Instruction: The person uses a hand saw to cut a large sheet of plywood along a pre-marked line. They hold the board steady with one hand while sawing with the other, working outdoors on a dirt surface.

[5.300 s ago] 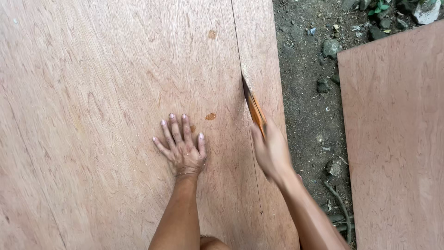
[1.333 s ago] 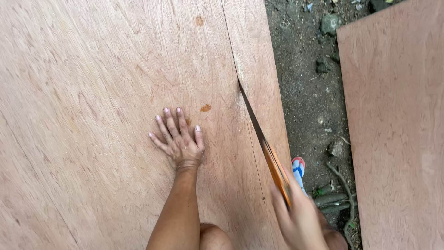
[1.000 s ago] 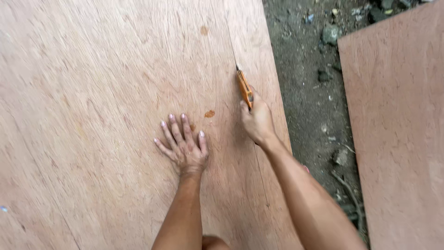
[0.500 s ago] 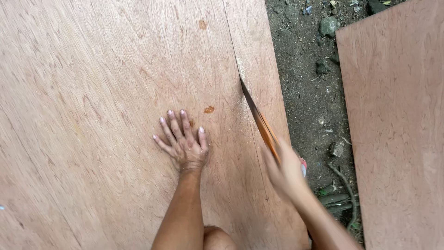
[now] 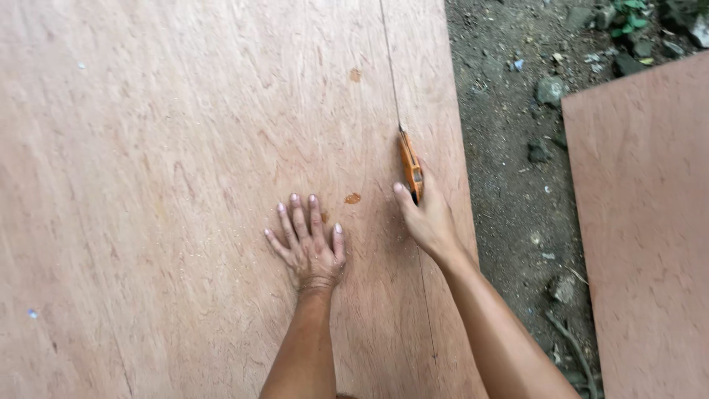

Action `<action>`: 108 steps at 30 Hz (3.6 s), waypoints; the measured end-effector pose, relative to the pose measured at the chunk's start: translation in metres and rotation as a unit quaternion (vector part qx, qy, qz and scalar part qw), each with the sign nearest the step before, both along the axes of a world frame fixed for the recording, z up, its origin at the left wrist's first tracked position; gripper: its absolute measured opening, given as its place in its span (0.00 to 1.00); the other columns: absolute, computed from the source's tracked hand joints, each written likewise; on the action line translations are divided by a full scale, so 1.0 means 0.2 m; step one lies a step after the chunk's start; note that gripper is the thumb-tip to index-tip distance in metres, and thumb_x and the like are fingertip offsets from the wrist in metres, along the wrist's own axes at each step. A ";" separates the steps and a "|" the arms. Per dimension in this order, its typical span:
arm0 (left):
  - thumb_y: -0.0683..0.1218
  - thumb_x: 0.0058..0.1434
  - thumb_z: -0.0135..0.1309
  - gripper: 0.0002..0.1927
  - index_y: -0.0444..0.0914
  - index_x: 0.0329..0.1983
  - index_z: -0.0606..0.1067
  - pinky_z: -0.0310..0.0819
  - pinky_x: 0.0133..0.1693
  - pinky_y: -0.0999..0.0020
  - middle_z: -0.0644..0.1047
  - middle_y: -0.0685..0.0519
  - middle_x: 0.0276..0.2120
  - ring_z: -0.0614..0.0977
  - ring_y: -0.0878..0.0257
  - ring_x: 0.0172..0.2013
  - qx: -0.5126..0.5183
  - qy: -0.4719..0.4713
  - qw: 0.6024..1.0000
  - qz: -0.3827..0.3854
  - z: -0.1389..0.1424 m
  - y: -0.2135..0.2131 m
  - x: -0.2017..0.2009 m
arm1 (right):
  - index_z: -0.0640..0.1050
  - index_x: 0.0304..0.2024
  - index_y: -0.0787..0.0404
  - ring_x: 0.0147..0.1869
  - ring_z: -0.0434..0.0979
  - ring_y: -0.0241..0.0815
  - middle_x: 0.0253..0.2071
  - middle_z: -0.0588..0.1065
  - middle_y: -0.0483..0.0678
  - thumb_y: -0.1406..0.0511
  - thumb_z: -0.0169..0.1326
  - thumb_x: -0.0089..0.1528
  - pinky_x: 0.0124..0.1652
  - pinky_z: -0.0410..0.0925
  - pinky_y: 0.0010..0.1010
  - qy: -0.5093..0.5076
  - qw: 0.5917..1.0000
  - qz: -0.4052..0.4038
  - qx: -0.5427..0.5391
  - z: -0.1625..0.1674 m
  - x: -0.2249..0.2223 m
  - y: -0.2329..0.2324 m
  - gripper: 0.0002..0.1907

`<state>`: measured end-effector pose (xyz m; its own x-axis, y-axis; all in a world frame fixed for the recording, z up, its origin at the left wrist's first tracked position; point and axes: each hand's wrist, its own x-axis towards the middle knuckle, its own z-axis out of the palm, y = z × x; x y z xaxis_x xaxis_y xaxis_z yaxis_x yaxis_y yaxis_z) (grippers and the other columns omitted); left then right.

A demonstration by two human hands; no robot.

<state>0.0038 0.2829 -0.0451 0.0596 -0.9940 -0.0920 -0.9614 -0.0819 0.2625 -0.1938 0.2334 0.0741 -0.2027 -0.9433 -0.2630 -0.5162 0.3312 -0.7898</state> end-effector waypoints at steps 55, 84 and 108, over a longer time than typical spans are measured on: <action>0.66 0.65 0.35 0.39 0.55 0.77 0.44 0.20 0.68 0.37 0.40 0.56 0.77 0.37 0.54 0.74 -0.037 -0.049 0.998 0.009 0.02 -0.05 0.02 | 0.56 0.71 0.69 0.66 0.66 0.62 0.63 0.61 0.69 0.62 0.53 0.64 0.56 0.64 0.54 0.091 0.995 0.022 -0.022 -0.13 -0.10 0.17 0.37; 0.67 0.65 0.33 0.39 0.55 0.78 0.48 0.18 0.70 0.38 0.41 0.56 0.78 0.38 0.55 0.76 -0.002 -0.006 1.000 0.025 -0.05 0.00 0.01 | 0.63 0.68 0.68 0.19 0.72 0.33 0.25 0.76 0.47 0.61 0.48 0.68 0.19 0.70 0.29 0.020 0.997 -0.060 -0.033 -0.30 -0.02 0.04 0.29; 0.67 0.66 0.34 0.39 0.54 0.79 0.47 0.18 0.69 0.36 0.40 0.55 0.79 0.38 0.53 0.76 -0.004 -0.005 1.000 0.014 -0.05 -0.01 0.01 | 0.65 0.66 0.67 0.51 0.81 0.52 0.52 0.77 0.62 0.62 0.52 0.67 0.48 0.73 0.42 0.061 0.988 -0.044 -0.135 -0.33 -0.03 0.06 0.27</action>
<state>0.0049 0.2815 -0.0545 0.0880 -0.9926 -0.0831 -0.9617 -0.1064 0.2527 -0.2004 0.2446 0.0082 -0.3020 -0.9529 0.0267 -0.5920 0.1656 -0.7887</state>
